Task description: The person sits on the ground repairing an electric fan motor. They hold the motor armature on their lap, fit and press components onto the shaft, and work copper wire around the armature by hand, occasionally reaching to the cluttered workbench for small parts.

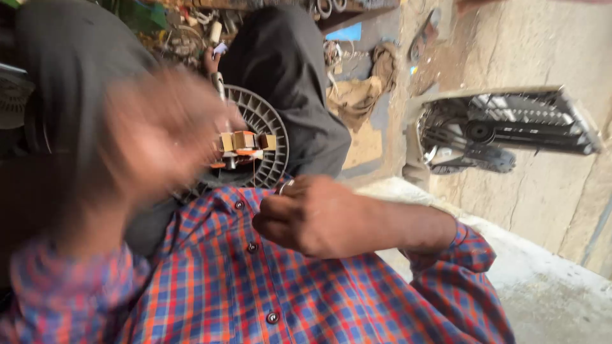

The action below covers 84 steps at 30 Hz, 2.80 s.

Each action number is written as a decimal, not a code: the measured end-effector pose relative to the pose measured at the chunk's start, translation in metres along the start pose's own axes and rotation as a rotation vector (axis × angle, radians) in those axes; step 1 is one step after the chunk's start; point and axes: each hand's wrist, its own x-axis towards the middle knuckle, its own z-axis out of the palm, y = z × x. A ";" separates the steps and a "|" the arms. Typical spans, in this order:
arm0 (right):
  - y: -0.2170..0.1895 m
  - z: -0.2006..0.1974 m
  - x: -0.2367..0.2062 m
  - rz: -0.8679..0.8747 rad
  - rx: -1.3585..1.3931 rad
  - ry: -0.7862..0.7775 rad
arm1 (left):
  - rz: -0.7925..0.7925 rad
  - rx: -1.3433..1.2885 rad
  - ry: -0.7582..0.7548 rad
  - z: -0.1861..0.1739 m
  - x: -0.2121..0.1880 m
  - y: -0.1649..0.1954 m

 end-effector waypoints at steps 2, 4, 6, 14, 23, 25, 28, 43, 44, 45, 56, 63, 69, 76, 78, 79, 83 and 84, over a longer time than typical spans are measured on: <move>0.010 -0.014 0.001 -0.020 -0.087 0.119 | 0.160 0.121 -0.083 0.015 -0.028 0.013; 0.037 -0.023 0.009 -0.006 -0.185 0.232 | 0.144 0.205 -0.083 0.031 -0.055 0.010; 0.080 -0.019 0.028 0.087 -0.032 0.368 | 0.052 0.206 0.003 0.039 -0.074 0.005; 0.179 0.040 -0.014 0.575 -0.037 0.720 | -0.216 -0.058 0.205 0.022 -0.057 -0.002; 0.232 0.064 -0.108 0.895 0.183 1.058 | -0.274 -0.318 0.246 0.066 -0.089 -0.044; 0.229 0.063 -0.121 0.883 0.332 1.075 | -0.285 -0.484 0.291 0.074 -0.098 -0.051; 0.226 0.053 -0.137 0.872 0.435 1.111 | -0.338 -0.665 0.313 0.077 -0.103 -0.058; 0.166 0.012 -0.065 0.673 -0.255 1.022 | 0.051 0.369 0.057 0.031 -0.060 -0.022; 0.155 0.023 -0.051 0.596 -0.214 1.087 | 0.052 0.358 0.051 0.031 -0.060 -0.024; 0.144 0.034 -0.041 0.545 -0.151 1.050 | 0.050 0.346 0.042 0.031 -0.061 -0.026; 0.122 0.092 0.002 0.427 0.352 0.997 | 0.061 0.264 0.124 0.048 -0.077 -0.038; 0.140 0.112 -0.003 0.463 0.633 1.082 | -0.012 -0.058 0.028 0.025 -0.068 -0.049; 0.150 0.115 -0.006 0.465 0.726 1.090 | -0.298 -0.803 0.455 0.008 -0.057 -0.119; 0.154 0.119 -0.007 0.425 0.926 1.096 | -0.391 -0.756 0.352 0.012 -0.084 -0.165; 0.155 0.121 -0.007 0.413 0.913 1.096 | -0.370 -0.803 0.367 0.011 -0.088 -0.165; 0.155 0.121 -0.007 0.413 0.908 1.096 | -0.373 -0.821 0.375 0.010 -0.088 -0.164; 0.156 0.122 -0.007 0.410 0.909 1.096 | -0.365 -0.853 0.382 0.008 -0.084 -0.159; 0.156 0.122 -0.007 0.409 0.917 1.097 | -0.360 -0.851 0.377 0.007 -0.083 -0.159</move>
